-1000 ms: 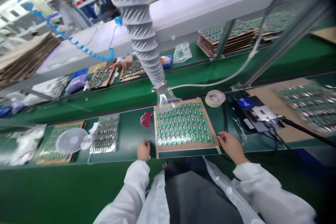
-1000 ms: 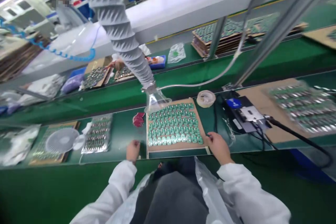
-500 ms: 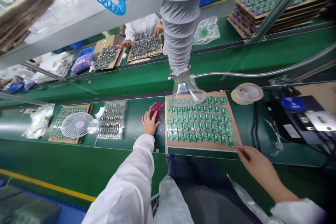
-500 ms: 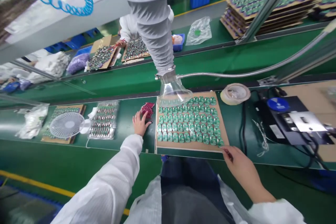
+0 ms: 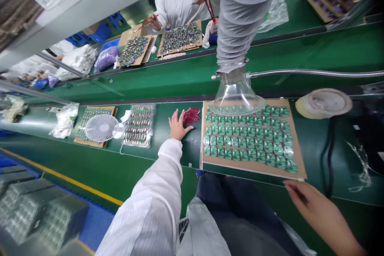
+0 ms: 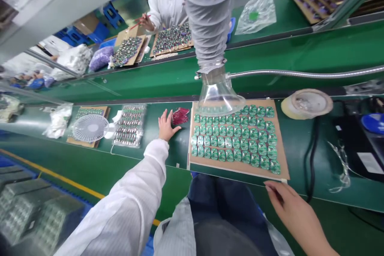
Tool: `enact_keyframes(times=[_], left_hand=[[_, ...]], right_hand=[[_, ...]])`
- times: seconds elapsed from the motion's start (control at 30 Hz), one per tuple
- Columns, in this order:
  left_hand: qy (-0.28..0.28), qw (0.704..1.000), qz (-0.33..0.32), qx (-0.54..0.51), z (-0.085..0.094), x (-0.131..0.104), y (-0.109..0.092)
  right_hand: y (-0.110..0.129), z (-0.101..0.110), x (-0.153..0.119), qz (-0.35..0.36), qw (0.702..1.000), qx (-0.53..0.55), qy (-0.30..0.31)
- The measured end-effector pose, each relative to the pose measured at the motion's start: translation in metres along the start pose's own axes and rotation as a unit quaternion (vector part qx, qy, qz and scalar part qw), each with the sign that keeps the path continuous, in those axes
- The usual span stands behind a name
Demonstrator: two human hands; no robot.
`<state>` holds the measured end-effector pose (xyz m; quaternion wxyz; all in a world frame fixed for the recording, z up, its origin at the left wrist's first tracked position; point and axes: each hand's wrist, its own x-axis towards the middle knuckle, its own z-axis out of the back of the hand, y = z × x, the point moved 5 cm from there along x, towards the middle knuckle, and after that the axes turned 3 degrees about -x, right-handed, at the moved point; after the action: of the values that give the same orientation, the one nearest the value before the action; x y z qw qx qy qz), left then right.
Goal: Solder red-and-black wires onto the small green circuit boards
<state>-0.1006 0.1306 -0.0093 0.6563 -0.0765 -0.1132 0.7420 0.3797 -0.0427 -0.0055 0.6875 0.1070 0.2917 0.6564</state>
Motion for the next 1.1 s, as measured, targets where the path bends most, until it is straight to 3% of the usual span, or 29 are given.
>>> enact_keyframes(times=[0.07,0.17,0.27,0.37,0.47,0.57,0.7,0.9,1.0,1.1], left_hand=[[-0.057,0.995,0.082,0.001,0.018,-0.032,0.026],[-0.153,0.961,0.232,0.006,0.045,-0.096,0.072],[-0.202,0.927,0.316,0.003,0.059,-0.156,0.104],[-0.202,0.925,0.322,-0.007,0.06,-0.188,0.126],[-0.191,0.928,0.32,-0.015,0.057,-0.189,0.154],[-0.195,0.912,0.36,-0.013,0.053,-0.175,0.195],[-0.201,0.892,0.405,-0.014,0.044,-0.152,0.235],[-0.217,0.888,0.405,-0.024,0.032,-0.141,0.234],[-0.226,0.89,0.396,-0.03,0.03,-0.142,0.229],[-0.233,0.89,0.39,-0.036,0.029,-0.142,0.226]], right_hand=[[0.014,-0.001,0.006,0.015,1.0,0.01,0.007],[0.04,-0.013,0.009,0.056,0.997,0.036,0.049],[0.068,-0.048,-0.005,0.108,0.973,0.08,0.189],[0.089,-0.102,-0.034,0.122,0.92,0.099,0.359],[0.104,-0.151,-0.055,0.121,0.905,0.087,0.398],[0.122,-0.192,-0.066,0.115,0.903,0.07,0.408],[0.148,-0.227,-0.073,0.109,0.906,0.047,0.407],[0.17,-0.252,-0.079,0.095,0.906,-0.007,0.413],[0.162,-0.27,-0.08,0.072,0.898,-0.047,0.431],[0.138,-0.289,-0.078,0.038,0.892,-0.09,0.441]])
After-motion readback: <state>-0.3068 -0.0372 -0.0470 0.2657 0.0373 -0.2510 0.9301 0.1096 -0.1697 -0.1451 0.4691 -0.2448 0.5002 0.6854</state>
